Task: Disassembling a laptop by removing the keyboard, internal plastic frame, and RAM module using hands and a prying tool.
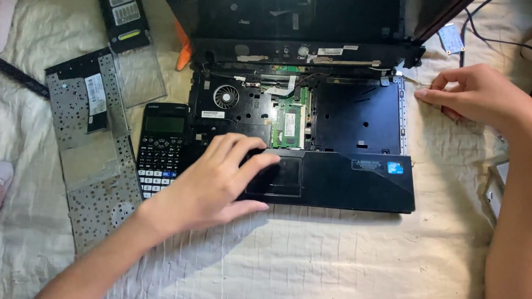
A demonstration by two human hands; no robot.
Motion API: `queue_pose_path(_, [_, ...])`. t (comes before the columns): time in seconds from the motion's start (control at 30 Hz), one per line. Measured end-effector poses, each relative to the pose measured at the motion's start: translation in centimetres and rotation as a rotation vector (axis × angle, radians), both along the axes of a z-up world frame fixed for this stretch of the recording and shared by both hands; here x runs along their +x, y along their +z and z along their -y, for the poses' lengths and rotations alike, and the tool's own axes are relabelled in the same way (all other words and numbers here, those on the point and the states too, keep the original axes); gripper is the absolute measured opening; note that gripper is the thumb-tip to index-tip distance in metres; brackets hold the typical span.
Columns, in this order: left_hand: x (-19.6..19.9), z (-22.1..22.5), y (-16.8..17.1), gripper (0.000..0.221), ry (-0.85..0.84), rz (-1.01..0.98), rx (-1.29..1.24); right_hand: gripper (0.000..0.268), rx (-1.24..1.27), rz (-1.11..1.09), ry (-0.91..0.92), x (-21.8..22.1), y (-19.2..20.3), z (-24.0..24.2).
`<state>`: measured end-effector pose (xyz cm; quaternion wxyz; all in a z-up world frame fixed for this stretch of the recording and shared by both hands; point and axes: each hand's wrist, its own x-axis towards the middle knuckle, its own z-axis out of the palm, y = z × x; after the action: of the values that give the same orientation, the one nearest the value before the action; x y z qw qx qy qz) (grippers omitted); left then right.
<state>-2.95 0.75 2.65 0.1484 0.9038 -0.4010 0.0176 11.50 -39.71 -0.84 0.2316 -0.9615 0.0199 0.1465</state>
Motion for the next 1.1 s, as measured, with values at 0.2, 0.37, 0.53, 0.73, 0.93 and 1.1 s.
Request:
queue_pose_path(0.2, [0.8,0.0,2.4,0.052,-0.092,0.010,0.064,0.041,0.082,-0.013,-0.017,-0.3,0.5,0.0])
queue_pose_path(0.37, [-0.7,0.9,1.4,0.059,-0.050,0.187,0.235,0.043,0.053,-0.010,-0.001,0.0,0.2,0.1])
queue_pose_path(0.53, [0.1,0.5,1.4,0.077,0.052,-0.060,0.092,0.042,0.067,-0.010,-0.026,-0.6,0.7,-0.4])
queue_pose_path(0.73, [0.6,0.4,0.9,0.101,0.111,-0.178,0.028,0.044,0.013,-0.006,-0.016,-0.3,0.5,-0.3])
queue_pose_path(0.93, [2.2,0.3,0.4,0.095,0.129,-0.311,-0.047,0.040,0.022,0.007,0.000,0.0,0.1,0.0])
queue_pose_path(1.1, [3.2,0.0,0.7,0.094,0.144,-0.461,-0.022,0.038,0.085,-0.008,-0.015,-0.3,0.7,-0.2])
